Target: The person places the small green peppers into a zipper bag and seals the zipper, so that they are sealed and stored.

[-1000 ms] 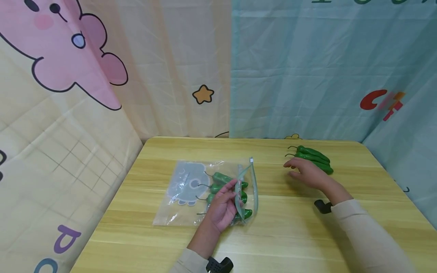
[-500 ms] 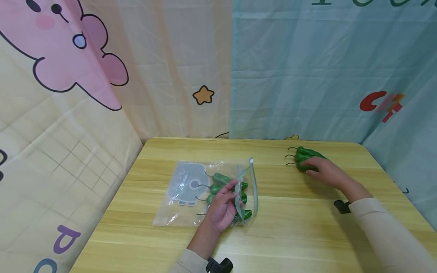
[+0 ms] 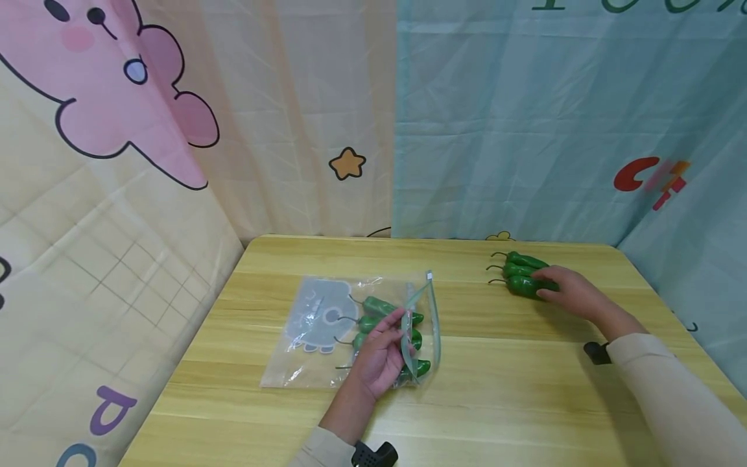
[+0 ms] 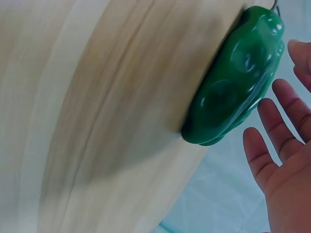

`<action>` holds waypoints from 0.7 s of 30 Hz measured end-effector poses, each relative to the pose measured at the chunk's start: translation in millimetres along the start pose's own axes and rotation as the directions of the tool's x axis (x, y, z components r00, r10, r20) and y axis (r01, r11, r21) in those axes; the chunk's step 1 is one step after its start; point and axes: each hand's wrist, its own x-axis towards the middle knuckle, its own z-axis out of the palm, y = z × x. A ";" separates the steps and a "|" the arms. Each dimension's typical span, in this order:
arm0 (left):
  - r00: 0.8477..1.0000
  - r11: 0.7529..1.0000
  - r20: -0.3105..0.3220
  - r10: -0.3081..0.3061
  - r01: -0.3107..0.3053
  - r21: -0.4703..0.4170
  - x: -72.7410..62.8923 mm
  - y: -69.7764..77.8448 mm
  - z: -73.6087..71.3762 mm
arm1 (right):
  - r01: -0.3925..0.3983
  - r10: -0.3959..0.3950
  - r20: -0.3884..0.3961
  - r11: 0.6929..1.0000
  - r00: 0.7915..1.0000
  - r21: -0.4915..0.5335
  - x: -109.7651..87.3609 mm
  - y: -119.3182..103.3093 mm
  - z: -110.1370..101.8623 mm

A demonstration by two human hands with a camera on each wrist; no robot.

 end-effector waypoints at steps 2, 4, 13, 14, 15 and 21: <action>1.000 1.000 0.002 0.001 -0.001 -0.001 -0.3 -0.1 0.4 | -0.009 0.010 0.008 1.000 1.000 -0.007 0.1 4.1 0.9; 1.000 1.000 0.004 0.003 -0.003 -0.003 -0.5 -0.2 0.9 | -0.023 0.024 0.021 1.000 0.999 -0.011 0.2 7.1 1.9; 1.000 1.000 0.005 0.003 -0.003 -0.004 -0.8 -0.2 1.1 | -0.019 0.019 0.023 1.000 1.000 -0.009 0.5 11.1 5.5; 1.000 1.000 0.006 0.002 -0.002 -0.004 -0.9 -0.1 1.0 | -0.014 0.015 0.022 1.000 1.000 -0.011 0.7 11.4 5.5; 1.000 1.000 0.007 0.002 -0.002 -0.002 -0.9 0.0 0.8 | -0.010 0.010 0.022 1.000 1.000 -0.015 0.9 11.4 5.8; 1.000 1.000 0.018 0.001 -0.001 0.007 -0.7 0.5 -0.4 | 0.005 -0.004 0.025 0.999 1.000 -0.038 1.4 7.1 7.0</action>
